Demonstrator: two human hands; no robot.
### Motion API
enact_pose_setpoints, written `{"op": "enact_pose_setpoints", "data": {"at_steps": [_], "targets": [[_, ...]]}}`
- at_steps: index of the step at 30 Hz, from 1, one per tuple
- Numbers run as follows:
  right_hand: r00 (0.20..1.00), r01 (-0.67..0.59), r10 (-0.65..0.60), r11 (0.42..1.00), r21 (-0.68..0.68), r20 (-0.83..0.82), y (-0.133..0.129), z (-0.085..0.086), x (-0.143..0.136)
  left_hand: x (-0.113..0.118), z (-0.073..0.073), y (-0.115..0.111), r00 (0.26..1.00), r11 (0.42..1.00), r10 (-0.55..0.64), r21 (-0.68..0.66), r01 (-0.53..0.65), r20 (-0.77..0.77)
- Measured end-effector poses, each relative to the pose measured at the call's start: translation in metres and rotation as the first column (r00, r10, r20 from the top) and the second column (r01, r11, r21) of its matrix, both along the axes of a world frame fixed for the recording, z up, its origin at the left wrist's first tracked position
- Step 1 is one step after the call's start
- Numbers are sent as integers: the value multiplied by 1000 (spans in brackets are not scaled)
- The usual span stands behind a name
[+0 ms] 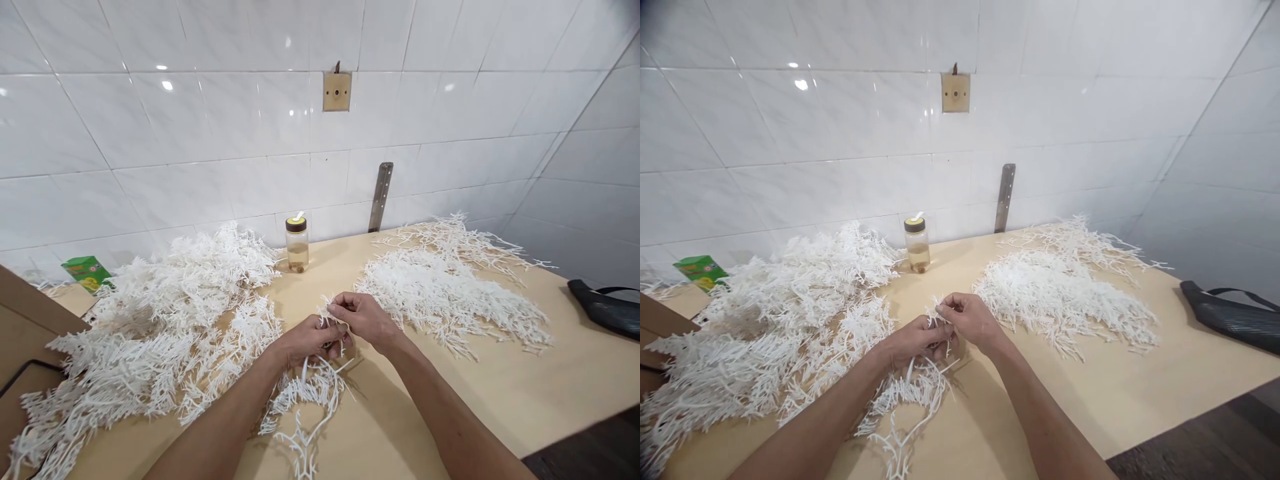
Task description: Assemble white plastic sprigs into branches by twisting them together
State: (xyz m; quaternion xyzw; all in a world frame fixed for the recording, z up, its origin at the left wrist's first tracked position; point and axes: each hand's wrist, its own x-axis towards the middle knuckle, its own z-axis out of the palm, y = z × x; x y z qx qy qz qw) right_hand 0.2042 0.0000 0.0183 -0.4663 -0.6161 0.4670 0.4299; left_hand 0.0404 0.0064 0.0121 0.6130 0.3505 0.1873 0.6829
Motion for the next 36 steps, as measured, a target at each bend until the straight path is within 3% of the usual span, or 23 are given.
{"op": "enact_pose_setpoints", "data": {"at_steps": [3,7,10,14,18,25,32,36], "targets": [[994,109,-109,994,-23,-23,4,-4,1,2,-2,3,995,996,81,25,-82,54],[976,216,-216,976,-27,7,6,-5,3,4,-7,7,962,945,259,182,-272,90],[975,220,-221,974,-54,-16,7,-7,3,5,-11,9,927,891,355,256,-374,116],[982,187,-189,980,-74,-18,8,-12,3,7,-13,9,879,853,436,223,-471,193],[982,187,-187,979,-77,7,9,-15,3,9,-14,10,862,853,460,164,-496,213],[985,164,-167,984,-74,-35,9,-15,5,10,-10,8,865,851,450,187,-491,221],[975,184,-192,980,-76,-110,6,-6,5,8,-7,7,867,863,453,141,-484,207],[978,179,-177,984,7,-114,3,-1,10,8,-4,6,860,861,464,120,-495,214]]}}
